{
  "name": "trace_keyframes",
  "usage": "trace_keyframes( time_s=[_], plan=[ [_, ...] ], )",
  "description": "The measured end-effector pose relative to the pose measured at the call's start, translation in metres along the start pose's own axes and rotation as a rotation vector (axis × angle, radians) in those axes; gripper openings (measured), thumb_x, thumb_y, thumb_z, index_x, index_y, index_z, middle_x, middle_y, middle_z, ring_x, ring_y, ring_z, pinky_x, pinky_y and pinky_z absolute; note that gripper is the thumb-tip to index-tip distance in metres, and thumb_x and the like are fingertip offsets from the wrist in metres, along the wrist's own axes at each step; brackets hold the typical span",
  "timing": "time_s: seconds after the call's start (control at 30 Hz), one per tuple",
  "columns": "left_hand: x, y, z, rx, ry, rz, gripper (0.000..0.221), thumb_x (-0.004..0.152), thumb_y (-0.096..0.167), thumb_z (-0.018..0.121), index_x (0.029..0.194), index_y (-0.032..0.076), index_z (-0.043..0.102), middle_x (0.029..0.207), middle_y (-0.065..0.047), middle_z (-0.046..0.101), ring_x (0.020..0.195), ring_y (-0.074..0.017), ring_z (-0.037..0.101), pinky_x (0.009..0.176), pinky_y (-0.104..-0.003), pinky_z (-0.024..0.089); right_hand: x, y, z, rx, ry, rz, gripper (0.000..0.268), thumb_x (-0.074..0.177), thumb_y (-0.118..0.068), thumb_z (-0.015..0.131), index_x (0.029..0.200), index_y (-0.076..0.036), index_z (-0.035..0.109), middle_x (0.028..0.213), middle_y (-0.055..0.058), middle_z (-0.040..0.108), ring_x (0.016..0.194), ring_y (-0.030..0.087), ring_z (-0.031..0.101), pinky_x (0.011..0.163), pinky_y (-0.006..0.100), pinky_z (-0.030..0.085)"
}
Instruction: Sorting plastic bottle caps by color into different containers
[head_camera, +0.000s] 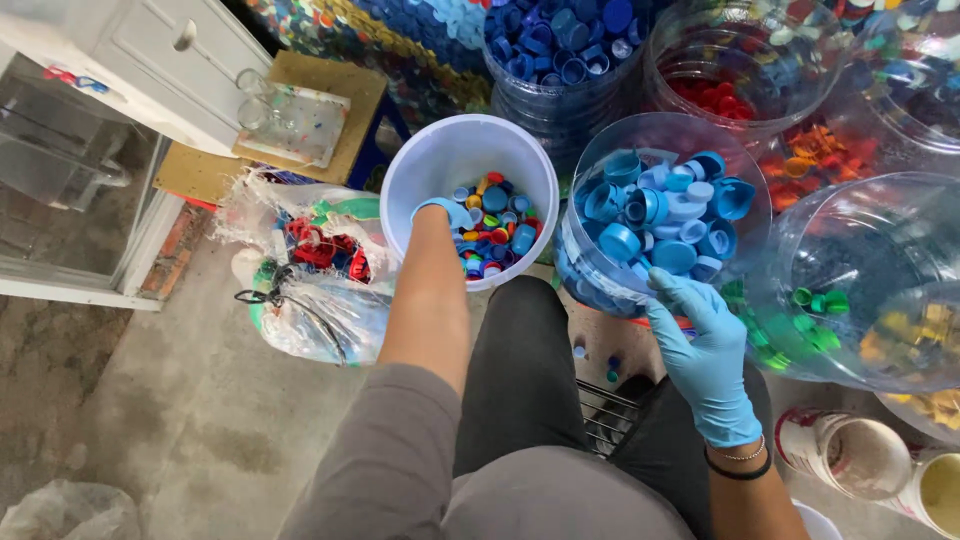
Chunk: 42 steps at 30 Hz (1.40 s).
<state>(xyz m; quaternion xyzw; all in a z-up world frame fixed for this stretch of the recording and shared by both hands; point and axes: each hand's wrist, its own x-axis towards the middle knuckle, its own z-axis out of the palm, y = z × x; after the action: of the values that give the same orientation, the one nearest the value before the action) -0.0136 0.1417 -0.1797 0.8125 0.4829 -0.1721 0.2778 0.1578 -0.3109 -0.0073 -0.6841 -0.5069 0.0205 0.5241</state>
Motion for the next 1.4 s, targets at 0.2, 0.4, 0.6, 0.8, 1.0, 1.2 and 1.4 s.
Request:
trace_keyframes(
  time_s=[0.2, 0.4, 0.6, 0.8, 1.0, 1.2, 1.4],
  plan=[
    [0.022, -0.006, 0.024, -0.243, -0.111, -0.183, 0.057, 0.083, 0.045, 0.074, 0.126, 0.008, 0.069, 0.121, -0.014, 0.071, 0.111, -0.0311, 0.070, 0.090, -0.044, 0.056, -0.004, 0.006, -0.009, 0.066, -0.008, 0.063, 0.035, 0.093, -0.001, 0.076, 0.127, -0.008, 0.074, 0.110, 0.011, 0.076, 0.097, 0.030, 0.070, 0.089, 0.042, 0.054],
    [-0.031, 0.020, -0.006, -0.244, -0.252, -0.156, 0.070, 0.088, 0.039, 0.073, 0.144, 0.001, 0.056, 0.146, -0.014, 0.058, 0.136, -0.0331, 0.054, 0.107, -0.044, 0.047, -0.008, 0.017, -0.006, 0.101, 0.003, 0.092, 0.035, 0.091, -0.001, 0.078, 0.126, -0.006, 0.074, 0.110, 0.013, 0.075, 0.098, 0.030, 0.070, 0.089, 0.043, 0.053],
    [-0.071, 0.057, -0.045, 0.038, -0.311, 0.013, 0.063, 0.092, 0.031, 0.062, 0.147, 0.002, 0.053, 0.152, -0.016, 0.052, 0.142, -0.0348, 0.047, 0.114, -0.045, 0.042, -0.006, 0.008, -0.006, 0.119, 0.024, 0.104, 0.033, 0.092, 0.000, 0.077, 0.124, -0.006, 0.075, 0.110, 0.013, 0.075, 0.098, 0.029, 0.070, 0.089, 0.042, 0.053],
    [-0.121, 0.075, -0.062, 0.377, -0.394, 0.201, 0.058, 0.097, 0.022, 0.050, 0.151, 0.002, 0.049, 0.160, -0.019, 0.044, 0.148, -0.0368, 0.039, 0.123, -0.046, 0.036, -0.009, 0.009, -0.010, 0.142, 0.032, 0.131, 0.031, 0.092, 0.000, 0.076, 0.122, -0.006, 0.075, 0.110, 0.013, 0.075, 0.099, 0.027, 0.071, 0.090, 0.041, 0.053],
    [-0.082, 0.039, -0.042, -0.721, -0.321, -0.213, 0.086, 0.087, 0.013, 0.070, 0.162, 0.010, 0.027, 0.168, -0.017, 0.028, 0.153, -0.0388, 0.032, 0.098, -0.062, 0.047, -0.012, 0.006, -0.008, 0.149, 0.032, 0.151, 0.032, 0.092, -0.002, 0.078, 0.123, -0.007, 0.075, 0.110, 0.012, 0.075, 0.098, 0.025, 0.071, 0.091, 0.041, 0.053],
    [-0.052, 0.039, -0.051, -0.671, -0.409, -0.189, 0.029, 0.080, 0.009, 0.062, 0.099, 0.003, 0.042, 0.116, -0.023, 0.050, 0.137, -0.0431, 0.049, 0.103, -0.065, 0.044, -0.012, 0.005, -0.011, 0.126, 0.018, 0.139, 0.032, 0.091, -0.002, 0.077, 0.123, -0.008, 0.075, 0.109, 0.015, 0.074, 0.098, 0.030, 0.071, 0.090, 0.044, 0.053],
    [-0.089, 0.058, -0.091, -0.451, -0.314, 0.000, 0.030, 0.072, 0.022, 0.071, 0.089, -0.002, 0.072, 0.096, -0.026, 0.072, 0.107, -0.0382, 0.072, 0.089, -0.057, 0.059, -0.012, 0.003, -0.006, 0.099, 0.006, 0.136, 0.036, 0.090, -0.004, 0.078, 0.125, -0.010, 0.075, 0.110, 0.011, 0.076, 0.099, 0.030, 0.072, 0.092, 0.042, 0.053]
  ],
)
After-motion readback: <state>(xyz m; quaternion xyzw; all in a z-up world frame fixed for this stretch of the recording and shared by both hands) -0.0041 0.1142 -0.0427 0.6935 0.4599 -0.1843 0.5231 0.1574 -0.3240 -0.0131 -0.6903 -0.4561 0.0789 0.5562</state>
